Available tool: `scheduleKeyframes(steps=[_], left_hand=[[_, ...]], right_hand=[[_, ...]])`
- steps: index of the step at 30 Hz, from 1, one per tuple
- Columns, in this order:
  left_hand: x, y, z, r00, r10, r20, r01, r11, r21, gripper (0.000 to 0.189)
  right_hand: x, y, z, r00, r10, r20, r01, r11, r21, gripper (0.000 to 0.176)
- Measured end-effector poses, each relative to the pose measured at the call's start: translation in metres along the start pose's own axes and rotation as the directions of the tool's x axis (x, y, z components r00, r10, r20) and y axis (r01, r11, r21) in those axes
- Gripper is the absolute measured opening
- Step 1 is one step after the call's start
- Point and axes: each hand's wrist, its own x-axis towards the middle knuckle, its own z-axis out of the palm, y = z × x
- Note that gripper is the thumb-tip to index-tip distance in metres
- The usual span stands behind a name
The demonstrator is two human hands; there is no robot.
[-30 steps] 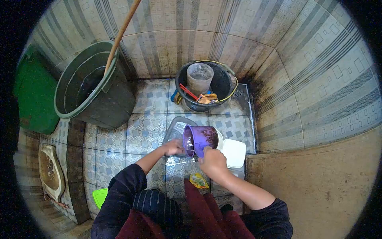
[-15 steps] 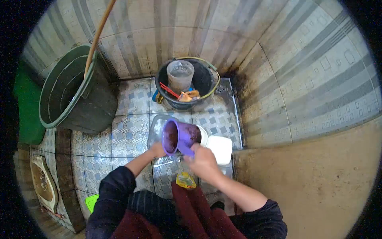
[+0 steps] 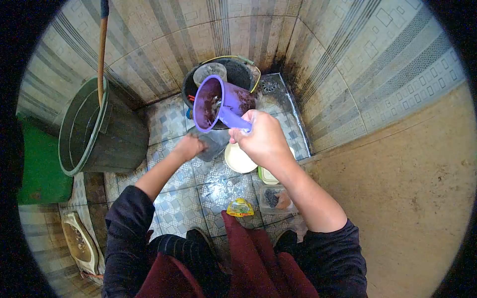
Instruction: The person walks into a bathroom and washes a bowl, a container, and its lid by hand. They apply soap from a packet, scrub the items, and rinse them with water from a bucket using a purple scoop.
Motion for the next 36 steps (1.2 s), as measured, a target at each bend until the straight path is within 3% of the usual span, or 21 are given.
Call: scheduleKeyframes(steps=[5, 7, 10, 12, 13, 14, 16, 19, 21, 23, 25, 26, 27, 28, 29, 30, 31, 32, 33, 34, 36], left_hand=[[0.056, -0.016, -0.019, 0.996, -0.082, -0.048, 0.079, 0.995, -0.065, 0.022], [0.07, -0.021, -0.024, 0.913, -0.116, -0.392, 0.024, 0.972, -0.233, 0.024], [0.059, -0.015, -0.034, 0.936, -0.183, -0.3, 0.111, 0.964, -0.242, 0.026], [0.031, 0.001, -0.047, 0.944, -0.223, -0.242, 0.177, 0.964, -0.198, 0.033], [0.018, 0.01, -0.035, 0.923, -0.251, -0.292, 0.173, 0.948, -0.268, 0.034], [0.003, 0.018, -0.019, 0.898, -0.281, -0.338, 0.164, 0.928, -0.336, 0.035], [-0.019, 0.03, 0.032, 0.945, -0.14, -0.297, 0.067, 0.968, -0.244, 0.034], [-0.037, 0.043, 0.082, 0.983, -0.101, -0.156, 0.046, 0.944, -0.326, 0.029], [-0.037, 0.049, 0.1, 0.998, 0.011, 0.069, 0.031, 0.813, -0.581, 0.03], [-0.025, 0.052, 0.114, 0.994, -0.023, 0.109, 0.086, 0.776, -0.624, 0.037], [-0.003, 0.049, 0.132, 0.928, -0.345, 0.138, 0.324, 0.57, -0.755, 0.049], [0.005, 0.05, 0.13, 0.868, -0.476, 0.141, 0.426, 0.569, -0.703, 0.05], [0.012, 0.053, 0.125, 0.867, -0.481, 0.13, 0.421, 0.567, -0.708, 0.05], [0.019, 0.057, 0.121, 0.89, -0.442, 0.111, 0.443, 0.782, -0.44, 0.054], [0.022, 0.06, 0.12, 0.91, -0.399, 0.112, 0.411, 0.903, -0.121, 0.058], [0.045, 0.052, 0.177, 0.968, -0.027, -0.248, -0.068, 0.927, -0.369, 0.062], [0.048, 0.056, 0.178, 0.966, -0.03, -0.257, -0.07, 0.925, -0.374, 0.062], [0.049, 0.062, 0.175, 0.943, -0.275, -0.185, 0.169, 0.879, -0.446, 0.065], [0.049, 0.067, 0.17, 0.861, -0.5, -0.092, 0.395, 0.772, -0.498, 0.068], [0.045, 0.069, 0.149, 0.788, -0.613, 0.055, 0.565, 0.686, -0.457, 0.072], [0.045, 0.071, 0.143, 0.814, -0.573, 0.093, 0.538, 0.685, -0.491, 0.072]], right_hand=[[0.002, 0.0, -0.012, 0.999, 0.029, -0.023, -0.029, 1.0, 0.007, 0.011], [0.004, 0.001, -0.015, 0.998, 0.053, -0.027, -0.052, 0.998, 0.02, 0.011], [0.003, 0.008, -0.02, 0.994, 0.103, -0.02, -0.104, 0.994, -0.031, 0.011], [0.001, 0.018, -0.02, 0.999, 0.046, -0.017, -0.047, 0.995, -0.093, 0.017], [0.0, 0.022, -0.017, 0.999, 0.048, -0.014, -0.049, 0.994, -0.093, 0.017], [-0.003, 0.026, -0.013, 1.0, 0.007, -0.016, -0.01, 0.975, -0.224, 0.019], [-0.011, 0.028, 0.0, 0.997, -0.072, -0.024, 0.054, 0.894, -0.445, 0.019], [-0.016, 0.042, 0.028, 0.996, -0.086, -0.001, 0.071, 0.826, -0.559, 0.019], [-0.019, 0.044, 0.041, 0.996, -0.051, 0.075, 0.085, 0.804, -0.588, 0.02], [-0.022, 0.047, 0.056, 0.995, -0.042, 0.09, 0.089, 0.773, -0.628, 0.01], [-0.027, 0.052, 0.069, 0.989, -0.088, 0.118, 0.143, 0.76, -0.634, 0.011], [-0.028, 0.053, 0.075, 0.986, -0.065, 0.156, 0.152, 0.743, -0.652, 0.013], [-0.03, 0.054, 0.08, 0.981, -0.037, 0.19, 0.157, 0.726, -0.67, 0.014], [-0.032, 0.054, 0.083, 0.982, -0.042, 0.186, 0.159, 0.718, -0.678, 0.014], [-0.034, 0.055, 0.086, 0.975, -0.04, 0.218, 0.181, 0.714, -0.676, 0.014], [-0.036, 0.055, 0.089, 0.967, -0.035, 0.252, 0.201, 0.711, -0.674, 0.016], [-0.036, 0.054, 0.091, 0.967, -0.034, 0.252, 0.203, 0.703, -0.682, 0.016], [-0.037, 0.052, 0.092, 0.967, -0.041, 0.25, 0.205, 0.71, -0.673, 0.016], [-0.038, 0.052, 0.093, 0.967, -0.047, 0.249, 0.206, 0.719, -0.664, 0.016], [-0.039, 0.056, 0.095, 0.967, -0.053, 0.247, 0.21, 0.714, -0.668, 0.015], [-0.041, 0.052, 0.094, 0.961, -0.077, 0.267, 0.244, 0.694, -0.678, 0.012]])
